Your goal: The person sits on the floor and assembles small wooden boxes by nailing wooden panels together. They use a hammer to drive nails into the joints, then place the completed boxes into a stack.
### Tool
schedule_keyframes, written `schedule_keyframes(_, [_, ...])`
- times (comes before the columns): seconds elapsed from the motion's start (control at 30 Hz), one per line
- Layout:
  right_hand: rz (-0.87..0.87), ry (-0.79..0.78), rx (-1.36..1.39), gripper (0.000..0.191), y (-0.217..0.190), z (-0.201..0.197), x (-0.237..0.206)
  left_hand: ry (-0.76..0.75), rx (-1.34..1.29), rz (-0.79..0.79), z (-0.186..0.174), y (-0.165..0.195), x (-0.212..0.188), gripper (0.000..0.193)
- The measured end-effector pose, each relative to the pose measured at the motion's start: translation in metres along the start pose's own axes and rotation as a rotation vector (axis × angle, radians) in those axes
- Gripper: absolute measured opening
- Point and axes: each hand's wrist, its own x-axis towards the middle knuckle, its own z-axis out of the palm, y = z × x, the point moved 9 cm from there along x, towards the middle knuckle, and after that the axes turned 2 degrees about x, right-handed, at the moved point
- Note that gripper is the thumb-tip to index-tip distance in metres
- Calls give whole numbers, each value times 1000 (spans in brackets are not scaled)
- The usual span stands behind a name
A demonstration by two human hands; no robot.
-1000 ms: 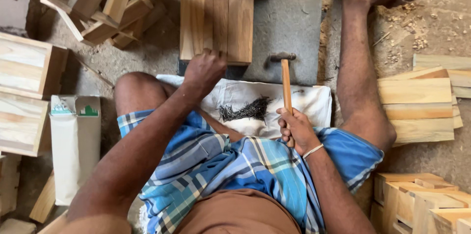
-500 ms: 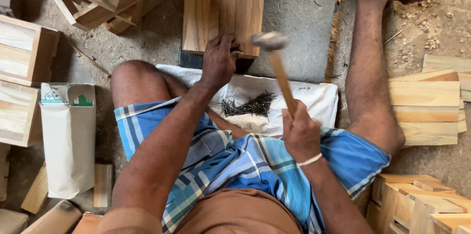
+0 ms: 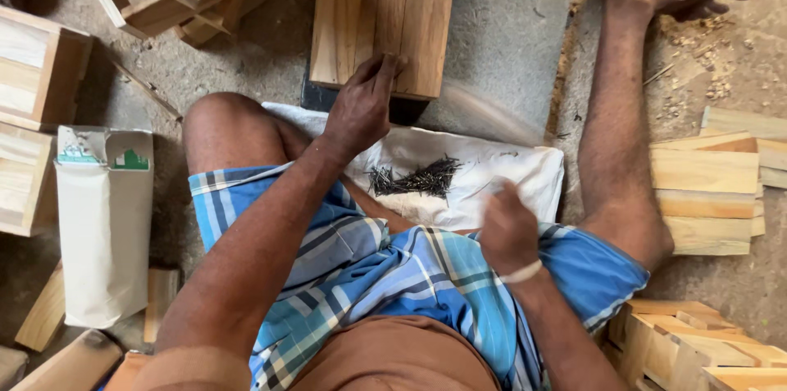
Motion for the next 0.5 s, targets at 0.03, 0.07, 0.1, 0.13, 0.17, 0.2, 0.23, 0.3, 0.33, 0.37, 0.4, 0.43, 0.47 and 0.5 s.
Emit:
schedule_keyframes(0.03, [248, -73, 1, 13, 21, 17, -3, -22, 40, -5, 4, -1, 0, 73])
schedule_keyframes(0.07, [494, -151, 9, 31, 40, 30, -12, -32, 45, -20, 5, -3, 0, 73])
schedule_keyframes(0.1, [485, -43, 18, 31, 41, 21, -14, -35, 54, -30, 4, -7, 3, 74])
schedule_keyframes(0.13, [473, 66, 34, 31, 42, 13, -15, -40, 70, -41, 2, -11, 7, 76])
schedule_keyframes(0.17, [476, 151, 51, 32, 47, 0, -22, -24, 58, -7, -4, -14, 12, 67])
schedule_keyframes(0.2, [481, 65, 161, 25, 47, 11, -27, 3, 22, 49, -10, -14, 17, 58])
schedule_keyframes(0.23, [493, 31, 232, 22, 59, 11, -32, -18, 22, 73, -14, -23, 24, 56])
schedule_keyframes(0.3, [656, 145, 645, 24, 82, 20, -50, -86, 153, -143, -15, -58, 31, 52])
schedule_keyframes(0.33, [676, 155, 644, 21, 88, 22, -60, -116, 214, -249, -13, -71, 30, 50])
schedule_keyframes(0.37, [723, 117, 599, 27, 94, 30, -68, -126, 244, -331, -11, -80, 26, 48])
schedule_keyframes(0.4, [770, 140, 747, 30, 100, 39, -75, -96, 230, -389, -9, -83, 23, 46])
schedule_keyframes(0.43, [854, 143, 881, 23, 103, 49, -85, -60, 198, -428, -9, -82, 18, 44])
schedule_keyframes(0.47, [928, 139, 1030, 16, 105, 60, -91, -17, 97, -440, -5, -75, 15, 40])
schedule_keyframes(0.5, [1071, 108, 1129, 19, 107, 71, -102, 3, 3, -468, -2, -69, 10, 35])
